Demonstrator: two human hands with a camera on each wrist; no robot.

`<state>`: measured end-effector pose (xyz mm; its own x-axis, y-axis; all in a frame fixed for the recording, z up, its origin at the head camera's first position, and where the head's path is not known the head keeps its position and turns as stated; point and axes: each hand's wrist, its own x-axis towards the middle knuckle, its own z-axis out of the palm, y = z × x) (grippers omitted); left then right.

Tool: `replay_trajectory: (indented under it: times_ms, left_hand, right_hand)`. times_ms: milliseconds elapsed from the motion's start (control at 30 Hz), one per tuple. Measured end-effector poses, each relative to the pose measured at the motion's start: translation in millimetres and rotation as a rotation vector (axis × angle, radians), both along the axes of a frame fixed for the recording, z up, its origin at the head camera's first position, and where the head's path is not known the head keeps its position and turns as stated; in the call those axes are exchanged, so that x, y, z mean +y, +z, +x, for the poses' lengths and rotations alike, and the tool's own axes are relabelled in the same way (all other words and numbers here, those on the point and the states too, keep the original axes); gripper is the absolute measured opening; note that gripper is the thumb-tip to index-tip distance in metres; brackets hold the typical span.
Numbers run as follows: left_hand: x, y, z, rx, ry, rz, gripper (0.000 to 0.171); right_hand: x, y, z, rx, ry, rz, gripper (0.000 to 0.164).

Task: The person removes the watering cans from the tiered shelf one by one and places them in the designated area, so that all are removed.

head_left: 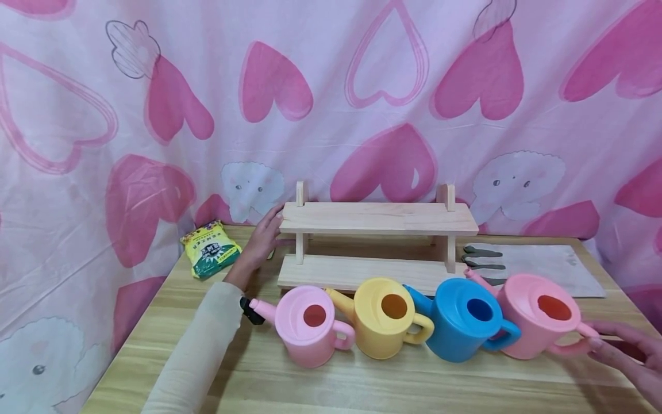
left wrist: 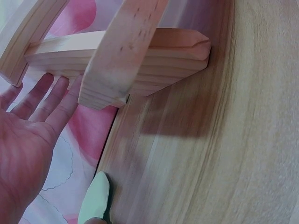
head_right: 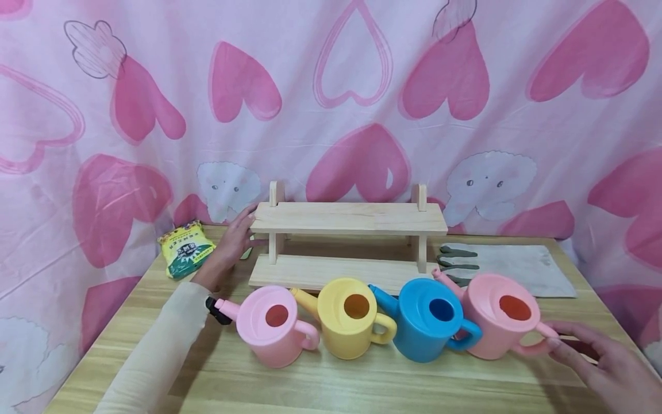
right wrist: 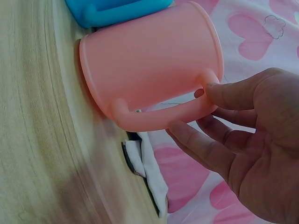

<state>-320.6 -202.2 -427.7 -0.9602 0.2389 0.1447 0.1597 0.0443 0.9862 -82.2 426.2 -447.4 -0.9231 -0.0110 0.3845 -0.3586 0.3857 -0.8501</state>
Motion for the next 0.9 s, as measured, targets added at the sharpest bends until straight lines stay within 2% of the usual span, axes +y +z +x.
replay_trajectory:
  times_ms: [133,400,600,733,833,900]
  left_hand:
    - [1,0.8,0.2,-0.001,-0.001,-0.003,0.062]
    - [1,1.4,0.0,-0.006,-0.016,0.026,0.059]
    - [1,1.5,-0.3,0.001,-0.021,0.021,0.059]
    - [1,2.4,0.1,0.003,-0.018,0.020,0.059]
    - [1,3.2,0.6,0.005,-0.015,0.022,0.058]
    - [1,3.6,0.5,0.006,-0.009,0.016,0.057]
  right_hand:
    - [1,-1.1,1.6,-0.016,-0.029,0.061,0.053]
    - [4,2.3,3.7,-0.140,-0.100,0.197,0.044]
    - [9,1.9,2.5,-0.139,-0.082,0.227,0.040]
    - [11,2.8,-0.9,-0.191,-0.127,0.265,0.038]
    - [8,6.0,-4.4,-0.222,-0.136,0.290,0.040]
    - [5,9.4,-7.6,-0.210,-0.116,0.310,0.037]
